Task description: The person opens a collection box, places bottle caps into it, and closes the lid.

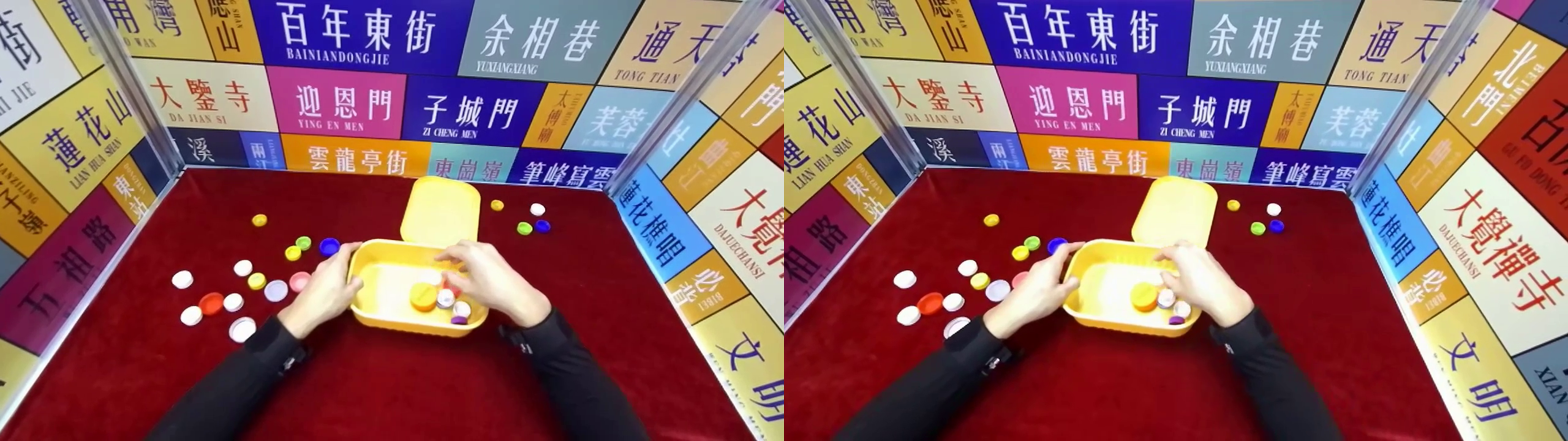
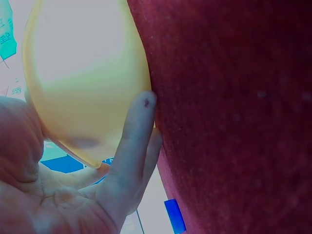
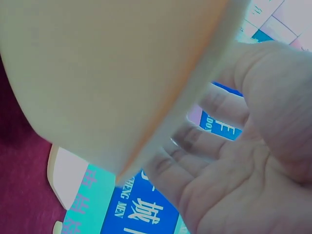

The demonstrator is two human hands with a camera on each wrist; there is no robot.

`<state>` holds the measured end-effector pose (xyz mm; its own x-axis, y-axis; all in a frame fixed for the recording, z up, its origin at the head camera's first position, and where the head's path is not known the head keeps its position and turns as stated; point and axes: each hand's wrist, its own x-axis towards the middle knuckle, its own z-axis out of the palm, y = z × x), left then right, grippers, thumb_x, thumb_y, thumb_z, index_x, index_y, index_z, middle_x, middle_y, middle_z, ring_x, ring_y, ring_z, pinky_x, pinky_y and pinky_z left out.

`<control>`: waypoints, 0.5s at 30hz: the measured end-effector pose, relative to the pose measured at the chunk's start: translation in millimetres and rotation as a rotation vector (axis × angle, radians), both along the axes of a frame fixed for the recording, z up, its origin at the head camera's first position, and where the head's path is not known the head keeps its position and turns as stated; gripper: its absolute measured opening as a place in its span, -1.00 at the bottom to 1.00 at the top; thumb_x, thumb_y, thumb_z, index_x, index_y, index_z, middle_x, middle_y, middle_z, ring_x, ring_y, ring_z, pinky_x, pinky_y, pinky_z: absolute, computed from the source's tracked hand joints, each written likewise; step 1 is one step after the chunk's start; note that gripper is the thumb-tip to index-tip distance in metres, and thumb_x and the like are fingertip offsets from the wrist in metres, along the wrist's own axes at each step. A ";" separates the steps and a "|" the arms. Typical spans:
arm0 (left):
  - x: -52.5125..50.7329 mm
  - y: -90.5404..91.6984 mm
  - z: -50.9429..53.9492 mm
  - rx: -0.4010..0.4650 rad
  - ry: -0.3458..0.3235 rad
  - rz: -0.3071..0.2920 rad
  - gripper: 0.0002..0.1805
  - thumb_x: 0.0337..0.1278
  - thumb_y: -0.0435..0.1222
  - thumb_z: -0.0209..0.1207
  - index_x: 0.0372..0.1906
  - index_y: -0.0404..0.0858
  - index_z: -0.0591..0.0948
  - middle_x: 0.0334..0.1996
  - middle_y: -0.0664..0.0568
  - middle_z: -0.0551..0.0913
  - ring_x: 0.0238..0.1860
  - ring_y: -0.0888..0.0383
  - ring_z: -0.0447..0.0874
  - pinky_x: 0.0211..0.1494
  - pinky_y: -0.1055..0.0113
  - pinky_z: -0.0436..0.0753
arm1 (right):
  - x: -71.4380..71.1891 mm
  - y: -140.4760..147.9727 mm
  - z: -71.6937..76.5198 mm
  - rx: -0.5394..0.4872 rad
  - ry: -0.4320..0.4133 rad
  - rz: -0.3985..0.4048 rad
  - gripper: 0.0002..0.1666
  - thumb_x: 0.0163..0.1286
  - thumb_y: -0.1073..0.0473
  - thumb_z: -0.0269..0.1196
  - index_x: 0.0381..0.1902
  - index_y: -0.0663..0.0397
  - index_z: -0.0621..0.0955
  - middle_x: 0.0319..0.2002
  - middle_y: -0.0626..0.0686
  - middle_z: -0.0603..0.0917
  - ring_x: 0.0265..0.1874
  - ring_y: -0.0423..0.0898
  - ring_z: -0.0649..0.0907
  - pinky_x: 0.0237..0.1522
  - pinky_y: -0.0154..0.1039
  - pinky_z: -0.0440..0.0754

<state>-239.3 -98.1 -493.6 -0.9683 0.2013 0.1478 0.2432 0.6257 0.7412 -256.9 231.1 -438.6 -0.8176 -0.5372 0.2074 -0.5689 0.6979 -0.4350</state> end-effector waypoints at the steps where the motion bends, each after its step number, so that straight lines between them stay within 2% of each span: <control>1: 0.0 0.0 0.1 0.000 0.001 -0.003 -0.28 0.53 -0.44 0.29 0.71 -0.26 0.45 0.51 -0.26 0.73 0.36 -0.20 0.83 0.49 -0.15 0.81 | -1.2 1.9 0.9 -0.010 0.006 -0.013 -0.67 0.58 0.27 0.51 0.23 0.22 0.87 0.06 0.23 0.90 0.07 0.24 0.85 0.25 0.23 0.86; 4: 0.0 0.2 1.1 0.001 0.001 -0.007 -0.27 0.53 -0.44 0.29 0.72 -0.27 0.45 0.52 -0.27 0.72 0.37 -0.20 0.83 0.51 -0.15 0.80 | -6.7 9.2 3.2 -0.051 0.038 -0.050 -0.68 0.58 0.29 0.50 0.23 0.22 0.87 0.06 0.25 0.90 0.07 0.23 0.85 0.21 0.24 0.87; 10: 0.2 0.3 1.4 -0.009 -0.020 0.012 -0.27 0.53 -0.43 0.29 0.72 -0.24 0.45 0.51 -0.23 0.73 0.35 -0.18 0.84 0.50 -0.15 0.81 | -20.5 29.0 5.0 -0.144 0.051 -0.148 -0.64 0.58 0.31 0.49 0.27 0.22 0.85 0.11 0.29 0.89 -0.02 0.19 0.90 0.10 0.19 0.93; 15: 0.9 0.4 -0.3 -0.014 -0.022 0.018 -0.27 0.53 -0.42 0.29 0.72 -0.22 0.46 0.51 -0.22 0.73 0.34 -0.18 0.84 0.50 -0.15 0.81 | -40.4 50.2 1.0 -0.192 0.021 -0.238 -0.59 0.59 0.32 0.47 0.34 0.26 0.81 0.18 0.33 0.88 0.10 0.25 0.91 0.17 0.23 0.92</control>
